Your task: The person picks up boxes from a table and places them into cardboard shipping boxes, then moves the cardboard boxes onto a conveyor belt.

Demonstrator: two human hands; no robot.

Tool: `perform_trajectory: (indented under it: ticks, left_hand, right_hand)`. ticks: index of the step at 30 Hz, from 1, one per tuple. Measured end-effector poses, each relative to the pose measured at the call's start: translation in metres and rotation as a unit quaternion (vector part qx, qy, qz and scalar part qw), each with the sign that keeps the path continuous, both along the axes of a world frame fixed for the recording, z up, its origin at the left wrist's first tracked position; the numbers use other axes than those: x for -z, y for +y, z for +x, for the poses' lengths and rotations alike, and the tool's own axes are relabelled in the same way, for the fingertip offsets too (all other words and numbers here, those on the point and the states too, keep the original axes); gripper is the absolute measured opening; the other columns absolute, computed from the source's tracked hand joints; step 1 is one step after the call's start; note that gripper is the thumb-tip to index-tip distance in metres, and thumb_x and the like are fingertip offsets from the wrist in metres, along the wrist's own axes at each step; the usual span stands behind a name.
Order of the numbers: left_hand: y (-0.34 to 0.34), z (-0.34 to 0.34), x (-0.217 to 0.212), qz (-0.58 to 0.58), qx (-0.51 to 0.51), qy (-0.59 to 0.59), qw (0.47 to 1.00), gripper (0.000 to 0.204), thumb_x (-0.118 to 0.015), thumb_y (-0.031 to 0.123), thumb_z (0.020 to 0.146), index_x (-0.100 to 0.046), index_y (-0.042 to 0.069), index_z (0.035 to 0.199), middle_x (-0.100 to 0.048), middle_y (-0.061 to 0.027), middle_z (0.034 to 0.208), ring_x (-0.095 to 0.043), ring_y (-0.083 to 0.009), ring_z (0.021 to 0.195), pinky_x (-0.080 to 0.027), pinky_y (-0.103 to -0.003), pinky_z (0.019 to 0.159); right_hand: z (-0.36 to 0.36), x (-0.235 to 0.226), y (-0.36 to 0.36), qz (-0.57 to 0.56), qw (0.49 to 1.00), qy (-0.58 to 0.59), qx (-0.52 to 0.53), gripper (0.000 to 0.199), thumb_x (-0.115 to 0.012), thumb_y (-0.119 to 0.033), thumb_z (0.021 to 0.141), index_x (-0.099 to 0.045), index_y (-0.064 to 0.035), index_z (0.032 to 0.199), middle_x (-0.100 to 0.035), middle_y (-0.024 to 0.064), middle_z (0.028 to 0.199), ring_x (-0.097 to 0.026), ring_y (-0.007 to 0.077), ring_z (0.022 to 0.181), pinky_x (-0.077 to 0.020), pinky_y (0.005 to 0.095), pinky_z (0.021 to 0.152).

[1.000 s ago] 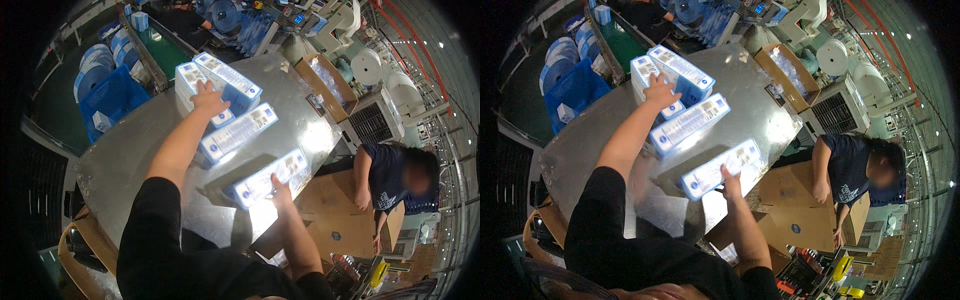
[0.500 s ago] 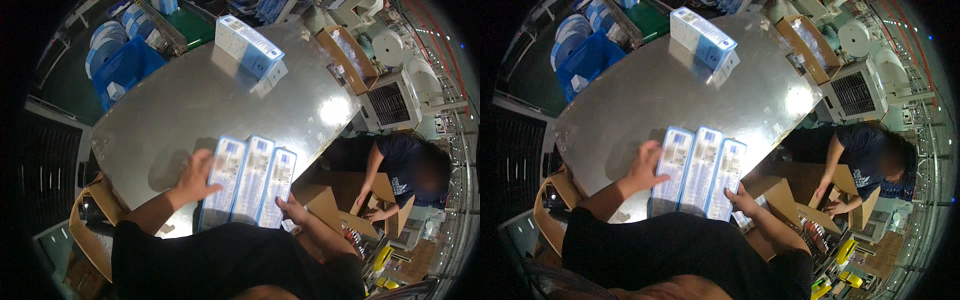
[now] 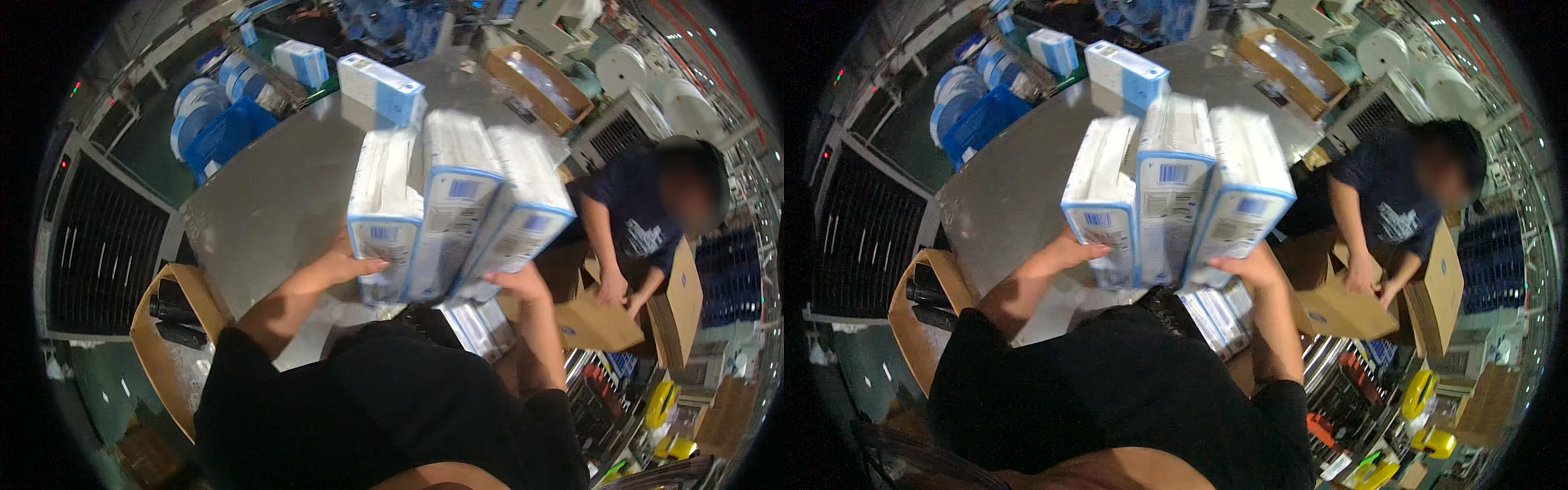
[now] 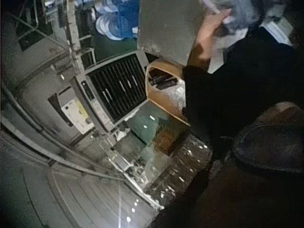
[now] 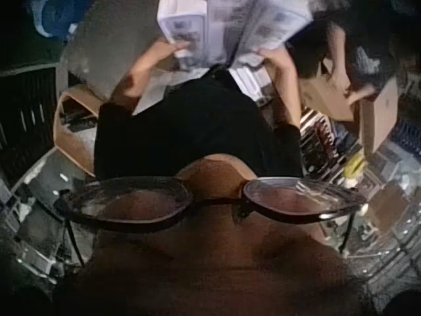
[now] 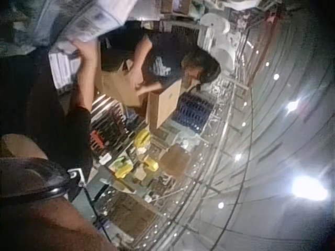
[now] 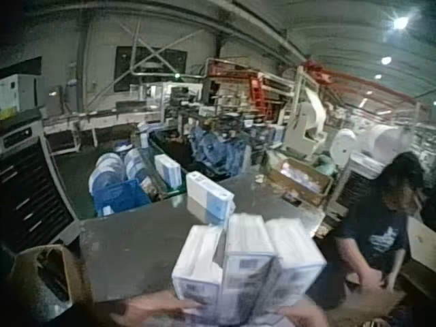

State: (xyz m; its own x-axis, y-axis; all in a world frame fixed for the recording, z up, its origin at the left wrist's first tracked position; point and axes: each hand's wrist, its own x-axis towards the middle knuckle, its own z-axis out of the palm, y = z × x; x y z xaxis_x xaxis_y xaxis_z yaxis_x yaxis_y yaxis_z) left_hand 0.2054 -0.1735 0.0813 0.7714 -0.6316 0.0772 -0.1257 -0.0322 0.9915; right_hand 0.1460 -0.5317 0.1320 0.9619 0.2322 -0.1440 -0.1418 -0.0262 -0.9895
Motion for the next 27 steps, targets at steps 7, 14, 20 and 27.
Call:
perform_trajectory:
  ticks: [7,14,20,27]
  left_hand:
    - [-0.143,-0.116,-0.021,0.069,0.157,0.168,0.971,0.055,-0.072,0.026,0.083,-0.050,0.005,0.130,-0.054,-0.0084,0.128,-0.048,-0.0252,0.120,-0.040,-0.039,0.101]
    - [-0.125,-0.189,0.032,0.286,0.116,0.081,0.948,0.046,-0.062,0.034,0.090,-0.056,0.005,0.125,-0.067,-0.0072,0.080,-0.058,-0.0130,0.063,-0.045,-0.027,0.057]
    - [-0.029,-0.205,0.073,0.194,-0.271,0.173,0.927,0.035,-0.066,0.029,0.088,-0.064,0.002,0.109,-0.065,-0.0022,0.079,-0.054,-0.0079,0.063,-0.044,-0.025,0.055]
    - [0.195,-0.224,0.102,0.378,-0.640,0.002,0.669,0.025,-0.056,0.021,0.092,-0.065,0.002,0.105,-0.068,-0.0146,0.103,-0.065,-0.0264,0.094,-0.049,-0.035,0.086]
  right_hand:
    - [-0.139,-0.123,-0.132,-0.177,0.984,-0.026,0.011,0.079,-0.088,-0.012,0.059,-0.049,0.0048,0.126,-0.060,0.0127,0.118,-0.055,0.0223,0.111,-0.0441,0.0367,0.095]
    - [-0.187,0.110,-0.201,-0.523,0.838,0.098,-0.119,0.098,-0.071,-0.044,0.075,-0.014,-0.0172,0.151,-0.026,0.0112,0.152,-0.027,0.0319,0.138,-0.0306,0.0469,0.108]
    - [-0.200,0.209,-0.091,-0.580,0.743,0.189,-0.274,0.116,-0.075,-0.061,0.063,-0.001,-0.0387,0.149,0.005,0.0063,0.158,-0.008,0.0560,0.136,-0.0256,0.0729,0.099]
    - [-0.207,0.168,-0.047,-0.580,0.791,0.129,-0.144,0.085,-0.068,-0.053,0.076,-0.034,-0.0173,0.144,-0.038,0.0155,0.146,-0.045,0.0399,0.125,-0.0439,0.0533,0.094]
